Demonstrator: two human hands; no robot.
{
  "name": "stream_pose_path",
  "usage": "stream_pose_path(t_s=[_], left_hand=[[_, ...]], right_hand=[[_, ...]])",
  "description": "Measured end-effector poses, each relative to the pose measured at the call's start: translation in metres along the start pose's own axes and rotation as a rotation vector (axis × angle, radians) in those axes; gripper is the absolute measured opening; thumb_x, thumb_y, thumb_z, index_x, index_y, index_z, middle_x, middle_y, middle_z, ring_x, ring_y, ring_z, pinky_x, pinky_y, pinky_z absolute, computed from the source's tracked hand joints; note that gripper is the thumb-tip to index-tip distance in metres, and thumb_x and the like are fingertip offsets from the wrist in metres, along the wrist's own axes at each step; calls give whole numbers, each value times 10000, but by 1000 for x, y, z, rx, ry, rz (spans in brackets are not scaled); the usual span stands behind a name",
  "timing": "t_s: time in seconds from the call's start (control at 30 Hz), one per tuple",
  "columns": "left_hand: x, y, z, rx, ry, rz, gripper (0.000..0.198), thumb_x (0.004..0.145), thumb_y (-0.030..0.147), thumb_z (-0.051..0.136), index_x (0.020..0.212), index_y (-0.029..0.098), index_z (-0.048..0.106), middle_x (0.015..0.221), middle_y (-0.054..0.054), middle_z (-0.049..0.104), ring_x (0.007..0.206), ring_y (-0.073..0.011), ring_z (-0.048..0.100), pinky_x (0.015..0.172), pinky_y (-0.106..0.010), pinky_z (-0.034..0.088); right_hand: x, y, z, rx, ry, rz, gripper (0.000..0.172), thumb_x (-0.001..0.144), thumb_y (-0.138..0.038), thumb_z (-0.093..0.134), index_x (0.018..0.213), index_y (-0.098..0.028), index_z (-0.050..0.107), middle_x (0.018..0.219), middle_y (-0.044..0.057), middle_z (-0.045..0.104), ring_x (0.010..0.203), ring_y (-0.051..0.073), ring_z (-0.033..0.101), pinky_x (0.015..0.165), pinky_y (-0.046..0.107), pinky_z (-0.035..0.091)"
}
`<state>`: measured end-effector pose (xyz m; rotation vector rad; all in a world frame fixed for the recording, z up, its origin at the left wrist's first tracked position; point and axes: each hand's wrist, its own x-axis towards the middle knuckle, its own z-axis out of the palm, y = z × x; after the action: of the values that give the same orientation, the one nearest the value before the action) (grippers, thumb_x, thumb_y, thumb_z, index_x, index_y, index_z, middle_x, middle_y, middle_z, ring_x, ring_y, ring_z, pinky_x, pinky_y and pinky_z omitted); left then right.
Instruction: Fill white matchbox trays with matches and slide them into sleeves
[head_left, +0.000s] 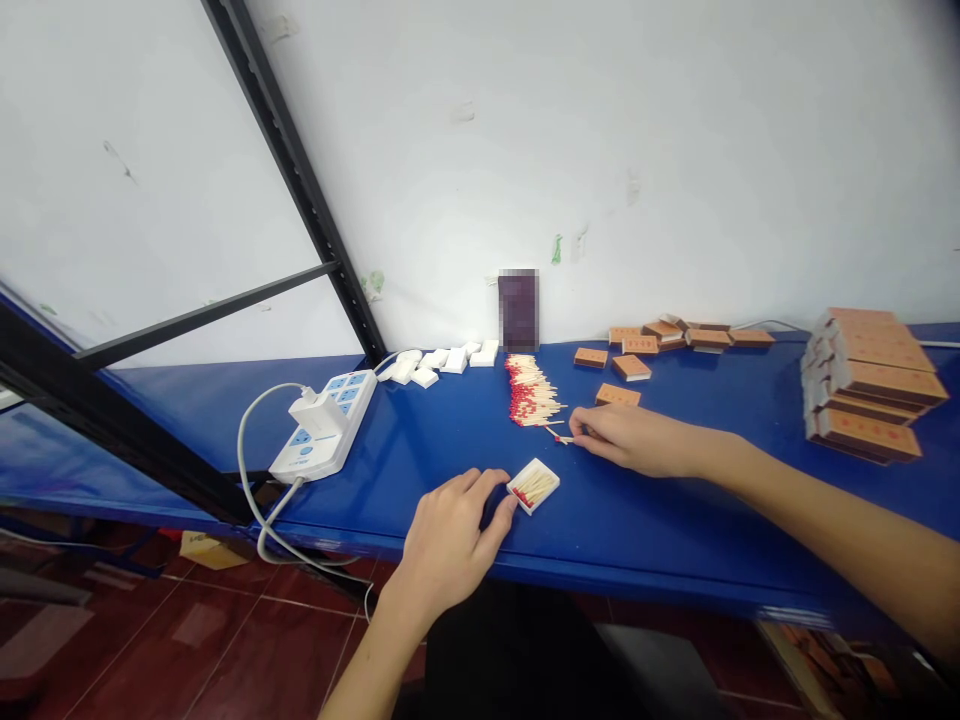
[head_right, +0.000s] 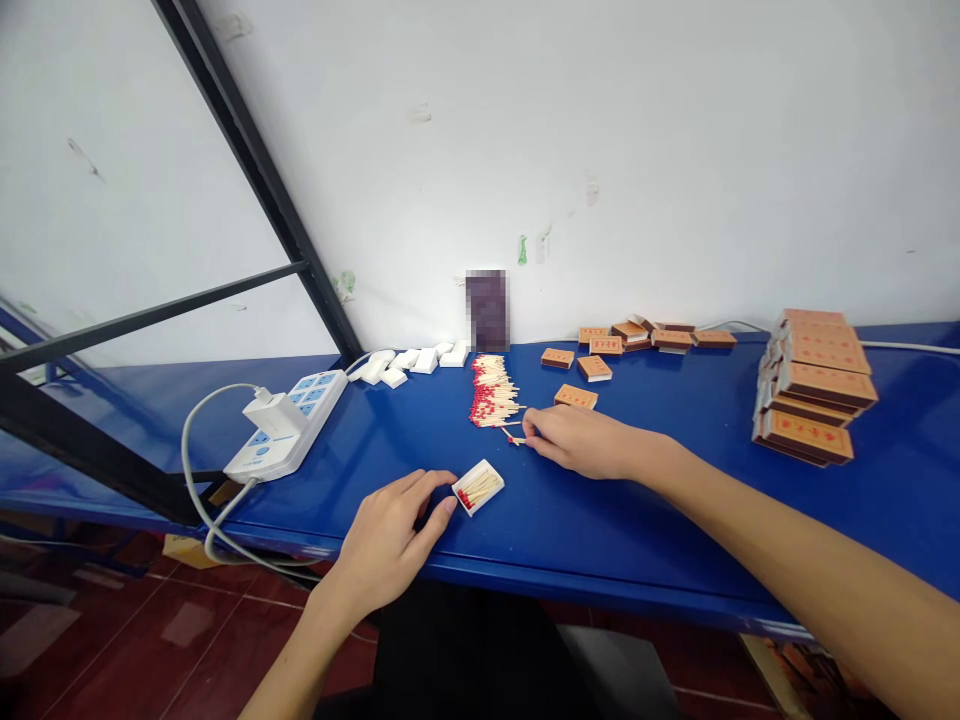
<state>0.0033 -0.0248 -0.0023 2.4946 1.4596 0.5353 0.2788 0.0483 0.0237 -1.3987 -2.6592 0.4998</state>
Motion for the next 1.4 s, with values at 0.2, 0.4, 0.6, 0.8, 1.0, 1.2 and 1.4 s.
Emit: stream_pose_path(t_s=[0.2, 0.4, 0.6, 0.8, 1.0, 1.2, 1.4], left_hand=[[1, 0, 0, 13, -4, 4, 272, 1056, 387, 386, 1195, 270, 589, 1079, -16, 674, 953, -231, 645, 792, -333, 459], [0, 0, 1, 14, -4, 5, 266, 1056, 385, 387, 1189, 270, 587, 1073, -13, 670, 946, -226, 643, 783, -330, 457], [-1, 0, 0, 25, 1, 10, 261, 1053, 380, 397, 1185, 266, 590, 1071, -17, 670, 952, -226, 642, 786, -325, 456], [0, -1, 2, 32, 0, 13, 247, 1048, 370, 410, 1192, 269, 583, 1073, -12, 669, 951, -227, 644, 783, -328, 453], [0, -1, 2, 33, 4, 20, 243, 1052, 371, 404, 1182, 275, 584, 1063, -5, 670, 934, -221, 647, 770, -322, 450], [0, -1, 3, 45, 9, 24, 240, 1052, 374, 400, 1181, 282, 580, 1052, -3, 673, 924, -223, 650, 761, -320, 448], [0, -1, 4, 59, 18, 23, 248, 1050, 376, 399, 1184, 278, 583, 1073, -6, 677, 926, -224, 652, 752, -319, 455]], right_hand=[[-4, 2, -7, 111, -35, 24, 318, 988, -466, 318, 886, -214, 484, 804, 47, 576, 690, 192, 504, 644, 308, 386], [-2, 10, -7, 218, -61, 27, 285, 958, -448, 397, 829, -214, 498, 754, 8, 513, 669, 166, 434, 619, 288, 357], [-2, 4, -10, 200, -73, 59, 264, 917, -437, 466, 803, -211, 542, 680, -16, 464, 600, 148, 390, 560, 280, 312], [0, -2, -6, 171, -54, 33, 281, 926, -443, 467, 831, -204, 582, 656, -16, 486, 567, 142, 408, 551, 280, 328], [7, 1, 11, 86, 70, -91, 288, 954, -443, 466, 906, -199, 612, 631, -20, 510, 548, 140, 434, 562, 279, 321], [7, 6, 8, 133, 148, -88, 325, 993, -427, 391, 1061, -202, 616, 715, 14, 606, 614, 172, 535, 592, 283, 391], [18, 11, 11, 167, 119, -226, 364, 992, -397, 408, 1065, -178, 690, 1021, 109, 698, 920, 240, 640, 808, 349, 472]])
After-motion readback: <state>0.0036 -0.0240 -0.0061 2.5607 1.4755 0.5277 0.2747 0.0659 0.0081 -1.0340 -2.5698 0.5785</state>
